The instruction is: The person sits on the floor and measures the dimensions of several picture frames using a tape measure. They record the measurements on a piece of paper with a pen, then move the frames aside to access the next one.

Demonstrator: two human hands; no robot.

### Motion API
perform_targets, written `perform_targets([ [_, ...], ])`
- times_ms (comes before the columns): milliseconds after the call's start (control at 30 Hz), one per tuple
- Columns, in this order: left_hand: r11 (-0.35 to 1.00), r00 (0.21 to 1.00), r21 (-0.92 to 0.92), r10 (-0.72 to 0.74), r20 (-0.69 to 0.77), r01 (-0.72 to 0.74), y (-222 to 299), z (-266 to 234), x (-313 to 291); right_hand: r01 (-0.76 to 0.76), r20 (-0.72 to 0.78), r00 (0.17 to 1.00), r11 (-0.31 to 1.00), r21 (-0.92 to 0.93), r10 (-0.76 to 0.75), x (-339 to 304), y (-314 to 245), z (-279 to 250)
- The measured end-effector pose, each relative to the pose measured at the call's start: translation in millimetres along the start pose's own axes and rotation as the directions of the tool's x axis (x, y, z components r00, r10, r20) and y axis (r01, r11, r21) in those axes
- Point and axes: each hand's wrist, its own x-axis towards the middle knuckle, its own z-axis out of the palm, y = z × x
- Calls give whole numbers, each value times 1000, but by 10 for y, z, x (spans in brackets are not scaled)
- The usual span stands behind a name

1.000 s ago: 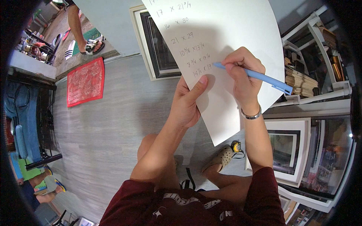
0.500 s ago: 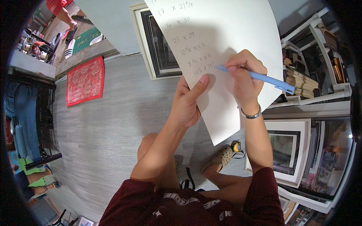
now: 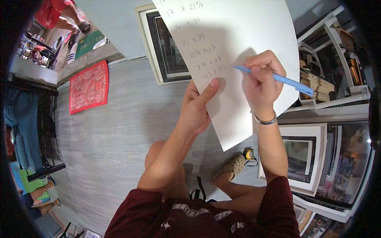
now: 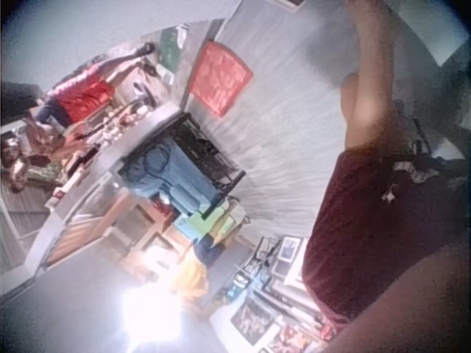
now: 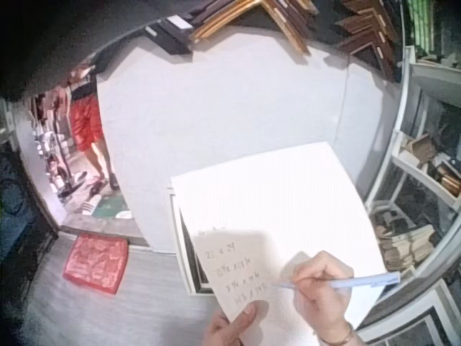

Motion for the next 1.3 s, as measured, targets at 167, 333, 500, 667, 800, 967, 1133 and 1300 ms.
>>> perform_targets([
  [167,985,990,172,-1,-138,25,10,-56,-17,-72,-159,986,983,-167,45,-102,-60,-66],
  [333,895,992,429,126,27,-125,95,-178,41,-8,-192,981,980,-198,-30,-158,-266,-314],
  [500,770,977,602,152,150,-212,182,-281,58,80,-219,963,941,-330,-158,-272,-489,-485],
  [667,497,965,828,98,245,-261,332,-263,154,159,-103,958,791,-590,-269,-338,-835,-790],
  [800,333,957,901,17,291,-280,541,-454,144,186,86,977,587,-788,-194,-497,-1101,-816],
  [967,4,951,962,-153,269,-271,502,-473,194,-322,-311,946,343,-883,88,-1587,-1002,-1290],
  [1133,-184,928,956,-336,159,-230,517,-559,167,-810,-631,572,240,-536,524,-3637,-263,-1881],
  [1300,-284,828,935,-561,18,-213,191,-863,406,-765,-773,227,-382,-518,593,-4749,129,-1898],
])
